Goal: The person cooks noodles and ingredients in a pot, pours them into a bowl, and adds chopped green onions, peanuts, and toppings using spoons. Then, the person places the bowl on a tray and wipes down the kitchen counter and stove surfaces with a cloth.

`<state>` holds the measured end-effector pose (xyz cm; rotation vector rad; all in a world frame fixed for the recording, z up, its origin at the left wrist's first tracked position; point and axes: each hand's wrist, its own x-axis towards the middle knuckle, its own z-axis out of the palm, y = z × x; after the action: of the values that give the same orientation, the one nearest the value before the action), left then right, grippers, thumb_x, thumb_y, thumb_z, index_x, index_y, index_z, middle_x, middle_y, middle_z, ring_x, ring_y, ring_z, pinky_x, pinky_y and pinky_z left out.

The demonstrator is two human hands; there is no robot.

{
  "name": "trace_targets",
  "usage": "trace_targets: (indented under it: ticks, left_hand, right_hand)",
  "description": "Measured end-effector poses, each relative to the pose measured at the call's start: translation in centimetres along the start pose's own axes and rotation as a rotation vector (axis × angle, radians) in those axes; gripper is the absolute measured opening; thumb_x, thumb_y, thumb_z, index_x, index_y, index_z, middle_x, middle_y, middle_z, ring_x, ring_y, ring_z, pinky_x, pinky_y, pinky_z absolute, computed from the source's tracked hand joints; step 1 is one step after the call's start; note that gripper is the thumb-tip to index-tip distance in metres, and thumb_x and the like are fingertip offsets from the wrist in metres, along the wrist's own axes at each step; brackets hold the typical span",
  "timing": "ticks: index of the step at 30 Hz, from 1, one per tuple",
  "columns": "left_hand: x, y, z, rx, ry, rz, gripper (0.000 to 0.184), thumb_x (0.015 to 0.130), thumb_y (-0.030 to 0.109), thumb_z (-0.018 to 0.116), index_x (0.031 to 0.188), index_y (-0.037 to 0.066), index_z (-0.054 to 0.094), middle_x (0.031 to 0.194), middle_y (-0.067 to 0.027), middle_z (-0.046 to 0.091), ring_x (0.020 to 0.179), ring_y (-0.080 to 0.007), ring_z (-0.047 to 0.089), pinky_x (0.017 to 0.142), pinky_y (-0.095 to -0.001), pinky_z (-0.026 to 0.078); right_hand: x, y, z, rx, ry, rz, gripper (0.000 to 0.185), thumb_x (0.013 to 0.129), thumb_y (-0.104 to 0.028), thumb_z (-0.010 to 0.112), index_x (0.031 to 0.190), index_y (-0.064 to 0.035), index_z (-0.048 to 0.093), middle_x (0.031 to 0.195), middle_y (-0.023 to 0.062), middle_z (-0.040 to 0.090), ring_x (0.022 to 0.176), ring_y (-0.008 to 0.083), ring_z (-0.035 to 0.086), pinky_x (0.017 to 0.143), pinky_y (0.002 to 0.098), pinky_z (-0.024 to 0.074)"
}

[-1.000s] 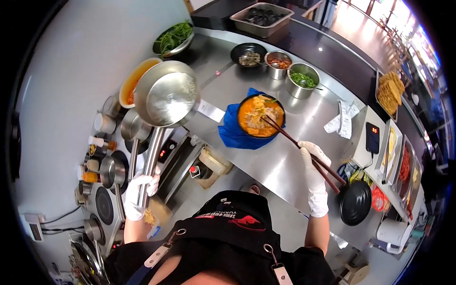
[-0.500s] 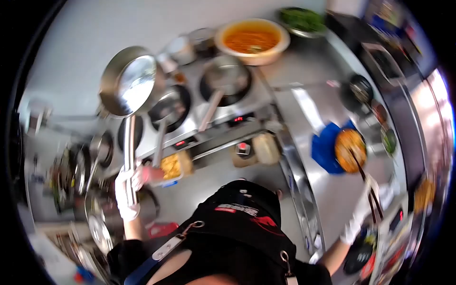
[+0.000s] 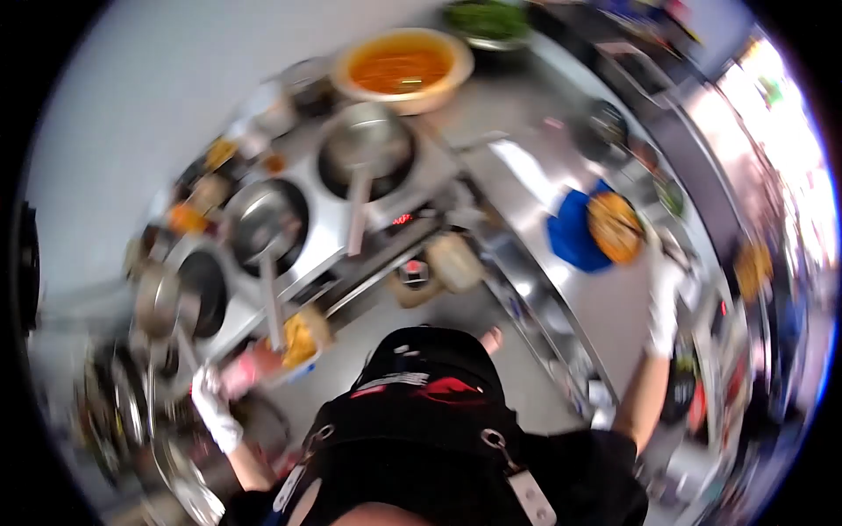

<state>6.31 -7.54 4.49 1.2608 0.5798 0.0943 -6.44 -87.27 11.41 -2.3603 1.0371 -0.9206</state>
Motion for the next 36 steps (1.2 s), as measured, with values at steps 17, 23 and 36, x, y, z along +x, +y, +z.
trace_targets:
  ticks: [17,23,36]
  left_hand:
    - [9.7,-6.0,-3.9,-0.482,-0.293,-0.205,0.019,0.094,0.017,0.055,0.089,0.0,0.049,0.07,0.0002,0.043,0.059,-0.0071,0.043,0.053,-0.0174,0.043]
    - [8.8,-6.6,-2.7,-0.196,-0.084,-0.087,0.032,0.093,0.023,0.057,0.114,-0.002,0.056,0.081,-0.0032,0.059,0.063,-0.0104,0.052,0.055,-0.0185,0.045]
    - [1.6,-12.2,3.9,0.105,0.242,-0.16,0.03,0.093,0.022,0.054,0.113,-0.001,0.057,0.094,-0.0119,0.065,0.076,-0.0221,0.062,0.063,-0.0296,0.05]
  right_hand:
    - [-1.2,4.4,-5.7,0.129,0.12,0.113,0.018,0.088,-0.018,0.07,0.088,0.0004,0.07,0.073,0.0012,0.065,0.069,0.0082,0.058,0.066,0.0229,0.0467]
    - [-1.9,7.0,-6.8,0.293,0.167,0.144,0.014,0.089,-0.013,0.069,0.089,0.001,0.07,0.077,0.0028,0.067,0.071,0.0102,0.061,0.068,0.0242,0.0492]
    - [2.0,11.5,-5.5,0.328,0.19,0.15,0.012,0.088,-0.013,0.07,0.092,-0.0026,0.072,0.084,0.0013,0.069,0.079,0.0082,0.06,0.076,0.0226,0.0476]
